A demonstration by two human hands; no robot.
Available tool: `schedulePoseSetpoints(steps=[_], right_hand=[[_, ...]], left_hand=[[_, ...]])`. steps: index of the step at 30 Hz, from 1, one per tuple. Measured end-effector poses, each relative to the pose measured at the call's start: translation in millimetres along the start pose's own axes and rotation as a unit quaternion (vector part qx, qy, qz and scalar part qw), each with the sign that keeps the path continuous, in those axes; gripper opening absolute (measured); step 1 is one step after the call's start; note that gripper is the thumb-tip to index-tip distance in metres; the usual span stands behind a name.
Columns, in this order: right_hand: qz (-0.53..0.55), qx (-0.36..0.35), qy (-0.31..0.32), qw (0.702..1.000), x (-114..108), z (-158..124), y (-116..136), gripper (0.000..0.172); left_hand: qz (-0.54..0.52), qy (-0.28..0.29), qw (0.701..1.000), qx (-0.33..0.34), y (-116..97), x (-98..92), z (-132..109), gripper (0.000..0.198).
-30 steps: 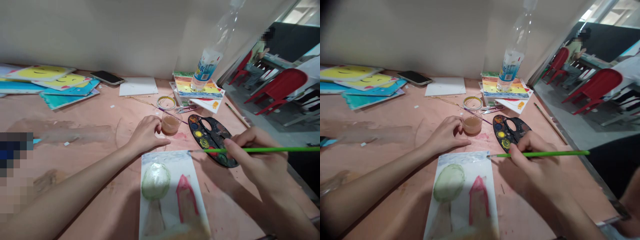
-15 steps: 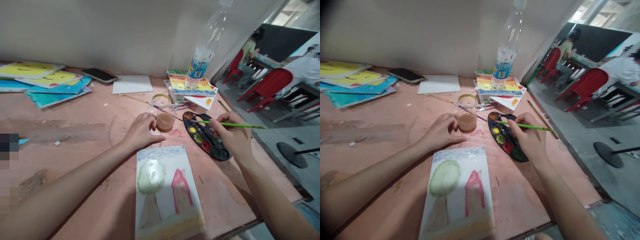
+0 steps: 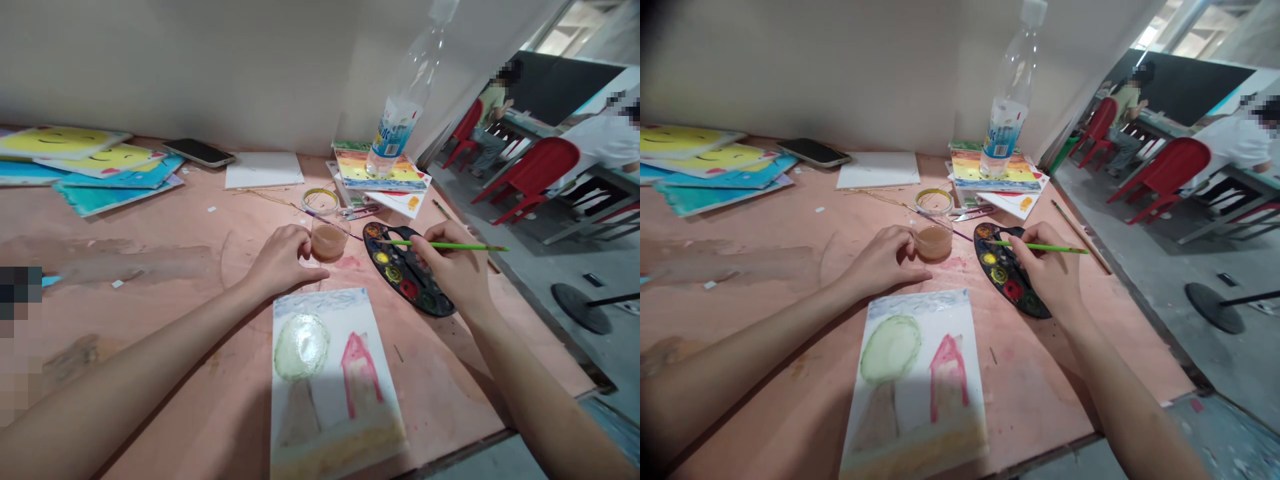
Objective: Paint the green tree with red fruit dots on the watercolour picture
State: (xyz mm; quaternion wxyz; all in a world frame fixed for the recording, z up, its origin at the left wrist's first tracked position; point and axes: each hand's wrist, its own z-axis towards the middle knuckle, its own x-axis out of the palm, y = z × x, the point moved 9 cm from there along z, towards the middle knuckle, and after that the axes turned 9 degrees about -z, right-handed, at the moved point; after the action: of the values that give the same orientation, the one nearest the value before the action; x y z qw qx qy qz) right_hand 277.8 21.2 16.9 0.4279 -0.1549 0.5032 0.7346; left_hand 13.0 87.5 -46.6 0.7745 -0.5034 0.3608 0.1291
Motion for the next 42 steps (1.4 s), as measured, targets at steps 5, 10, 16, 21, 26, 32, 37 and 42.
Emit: schedulePoseSetpoints(steps=[5,10,16,21,26,32,37,42], right_hand=[[-0.004,-0.006,-0.002,1.0,-1,-1,2,0.023],[-0.014,-0.007,0.008,1.0,0,-1,1,0.025],[-0.012,-0.01,0.004,1.0,1,-1,2,0.024],[0.002,-0.029,-0.013,0.999,-9,-2,16,0.026],[0.119,-0.055,0.012,0.991,-17,-21,37,0.021],[0.105,-0.127,0.159,0.973,15,-50,60,0.02],[0.082,-0.162,0.156,0.971,13,-53,69,0.024],[0.061,-0.154,0.135,0.977,3,-47,65,0.027]], left_hand=[[0.002,0.002,1.0,0.001,-1,-0.5,0,0.046],[0.002,0.003,1.0,-0.001,-3,-0.8,0,0.045],[0.0,0.004,1.0,-0.005,-2,-0.3,0,0.045],[-0.006,0.0,1.0,-0.013,-4,-2.6,-1,0.047],[-0.012,-0.005,1.0,-0.017,-7,-4.6,-3,0.046],[-0.006,-0.002,1.0,-0.003,-2,-0.5,-3,0.046],[-0.002,0.004,1.0,-0.012,-1,0.3,-3,0.047],[0.001,0.007,1.0,-0.011,-3,0.2,-3,0.047]])
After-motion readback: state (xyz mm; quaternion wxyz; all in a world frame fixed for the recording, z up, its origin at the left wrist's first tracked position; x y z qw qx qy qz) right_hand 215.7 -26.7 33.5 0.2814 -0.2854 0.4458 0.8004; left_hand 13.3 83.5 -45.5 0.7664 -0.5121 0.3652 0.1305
